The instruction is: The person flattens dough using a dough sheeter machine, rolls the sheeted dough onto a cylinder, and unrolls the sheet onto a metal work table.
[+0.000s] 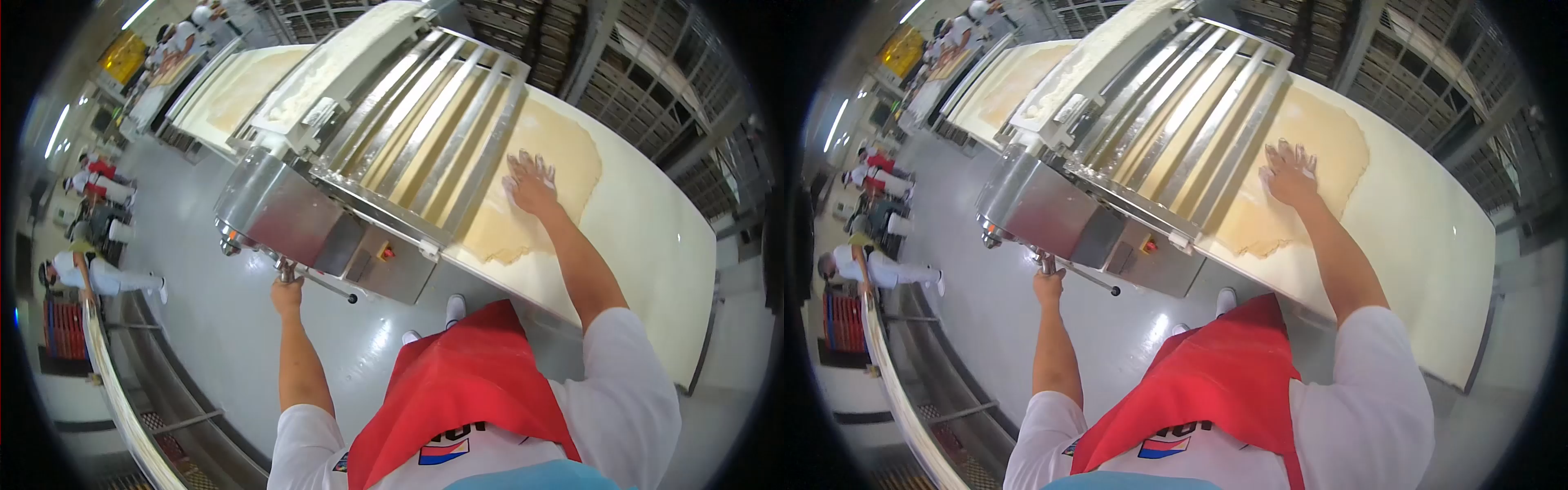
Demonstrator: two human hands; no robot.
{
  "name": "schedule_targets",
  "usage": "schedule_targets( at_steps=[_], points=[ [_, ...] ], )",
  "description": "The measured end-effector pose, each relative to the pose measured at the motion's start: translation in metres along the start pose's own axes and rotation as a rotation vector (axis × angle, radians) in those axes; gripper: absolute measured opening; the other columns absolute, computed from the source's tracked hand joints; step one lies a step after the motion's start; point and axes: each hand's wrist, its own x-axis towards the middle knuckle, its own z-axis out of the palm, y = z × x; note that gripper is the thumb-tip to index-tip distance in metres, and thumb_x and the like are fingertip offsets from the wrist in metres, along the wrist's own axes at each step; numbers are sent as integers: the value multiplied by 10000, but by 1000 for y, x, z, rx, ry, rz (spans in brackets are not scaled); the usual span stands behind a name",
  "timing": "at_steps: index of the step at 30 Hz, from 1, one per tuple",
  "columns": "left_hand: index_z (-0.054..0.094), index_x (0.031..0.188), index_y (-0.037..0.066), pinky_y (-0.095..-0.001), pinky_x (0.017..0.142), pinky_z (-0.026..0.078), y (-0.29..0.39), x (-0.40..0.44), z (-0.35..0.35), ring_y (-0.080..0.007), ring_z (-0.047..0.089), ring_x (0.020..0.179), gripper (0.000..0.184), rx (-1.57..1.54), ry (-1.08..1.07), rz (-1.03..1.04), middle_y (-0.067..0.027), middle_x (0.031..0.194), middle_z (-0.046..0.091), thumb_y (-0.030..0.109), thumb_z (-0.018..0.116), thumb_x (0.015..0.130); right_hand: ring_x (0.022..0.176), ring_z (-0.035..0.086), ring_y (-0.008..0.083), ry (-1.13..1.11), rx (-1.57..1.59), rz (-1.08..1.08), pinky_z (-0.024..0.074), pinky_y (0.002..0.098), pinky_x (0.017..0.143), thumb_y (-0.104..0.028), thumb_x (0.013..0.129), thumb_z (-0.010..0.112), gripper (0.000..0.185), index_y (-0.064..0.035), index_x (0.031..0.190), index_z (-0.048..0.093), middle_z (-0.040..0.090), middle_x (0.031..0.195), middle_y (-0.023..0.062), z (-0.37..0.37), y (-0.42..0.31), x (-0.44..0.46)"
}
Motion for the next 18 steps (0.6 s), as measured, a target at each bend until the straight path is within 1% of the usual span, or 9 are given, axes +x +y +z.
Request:
schedule_targets(
  at_steps=[2,3,5,7,9,11,12,14,18],
  points=[
    [693,885,11,-446,736,495,-5,4,3,-384,661,816,331,61,73,11,-202,874,697,256,798,688,1461,153,395,21,-16,31,122,598,1159,-457,976,422,599,-237,1516,285,213,1595,74,9,15,-11],
    [693,885,11,-446,736,495,-6,6,6,-384,661,816,331,63,53,15,-202,874,697,256,798,688,1461,153,395,10,-24,47,122,598,1159,-457,976,422,599,-237,1516,285,213,1595,74,7,26,-22],
    [698,903,22,-459,741,498,-8,5,2,-388,665,820,337,23,10,1,-203,859,696,268,794,693,1466,156,376,-11,-45,54,133,591,1162,-451,981,414,602,-244,1526,264,186,1607,53,1,43,-40],
    [698,894,32,-469,750,501,-4,-4,0,-388,670,832,343,-19,75,-6,-201,855,697,293,792,693,1468,171,357,-22,-77,55,157,585,1158,-436,981,427,599,-247,1525,264,180,1611,43,1,62,-52],
    [683,895,-1,-438,721,507,-7,-2,-1,-342,677,761,376,99,140,89,-180,789,694,303,777,694,1472,167,339,-91,-122,84,155,577,1161,-433,978,441,603,-251,1525,265,172,1614,40,-1,78,-59],
    [689,906,14,-457,751,510,9,-14,-14,-381,673,826,388,71,106,44,-199,858,702,330,774,699,1476,150,338,-93,-97,85,144,572,1164,-420,979,441,601,-244,1527,265,161,1617,39,-3,95,-75],
    [689,906,14,-457,751,510,8,-13,-16,-381,673,826,388,63,122,24,-199,858,702,330,774,699,1480,136,337,-99,-89,80,134,572,1165,-408,978,443,604,-239,1529,261,155,1618,41,-7,101,-83],
    [691,913,32,-459,764,513,6,-13,-14,-380,674,838,398,58,74,-38,-196,862,702,354,778,698,1483,121,335,-105,-94,69,125,571,1167,-395,978,445,607,-234,1532,257,149,1620,42,-11,116,-95],
    [675,871,45,-484,733,517,6,-16,-17,-395,672,821,400,69,73,-30,-191,857,702,395,778,706,1489,88,333,-136,-58,102,111,572,1166,-357,964,469,631,-230,1539,242,134,1624,48,-7,157,-116]
  ],
)
